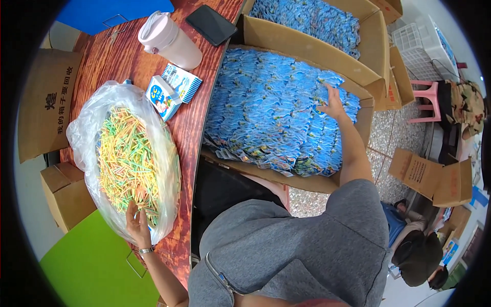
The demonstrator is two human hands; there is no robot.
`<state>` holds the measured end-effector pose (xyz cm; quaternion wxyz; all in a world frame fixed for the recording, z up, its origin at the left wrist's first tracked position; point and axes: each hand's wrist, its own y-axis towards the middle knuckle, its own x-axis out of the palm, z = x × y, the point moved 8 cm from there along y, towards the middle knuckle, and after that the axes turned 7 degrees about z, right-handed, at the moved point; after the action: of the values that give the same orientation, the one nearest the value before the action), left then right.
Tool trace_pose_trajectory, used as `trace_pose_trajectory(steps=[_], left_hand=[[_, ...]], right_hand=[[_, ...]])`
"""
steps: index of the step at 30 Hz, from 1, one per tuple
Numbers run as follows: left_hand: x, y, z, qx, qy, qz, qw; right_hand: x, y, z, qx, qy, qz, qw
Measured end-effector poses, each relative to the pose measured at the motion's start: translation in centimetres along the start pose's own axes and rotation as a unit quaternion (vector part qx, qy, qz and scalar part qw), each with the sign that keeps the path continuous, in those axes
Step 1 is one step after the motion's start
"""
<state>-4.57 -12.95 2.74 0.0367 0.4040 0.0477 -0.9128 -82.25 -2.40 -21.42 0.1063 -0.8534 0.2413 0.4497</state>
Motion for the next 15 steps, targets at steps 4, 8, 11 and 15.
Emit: trace_pose_trajectory(steps=[4,8,11,15], left_hand=[[0.8,0.1,1.0,0.004,-0.001,-0.007,1.0],[0.8,0.1,1.2,-0.007,0.001,-0.018,1.0],[0.6,0.1,1.8,-0.001,0.014,-0.001,1.0],[3.2,1.4,2.3,0.023,-0.019,-0.022,0.999]], right_hand=[[-1.0,-1.7,-1.0,-0.008,-0.024,0.148,0.989],[-1.1,-3.2,1.7,0.112,0.096,0.22,0.964],[0.2,-4.4,5.4,0.221,0.361,0.338,0.841],[2.6,-3.1,8.6,0.284,0.35,0.205,0.869]])
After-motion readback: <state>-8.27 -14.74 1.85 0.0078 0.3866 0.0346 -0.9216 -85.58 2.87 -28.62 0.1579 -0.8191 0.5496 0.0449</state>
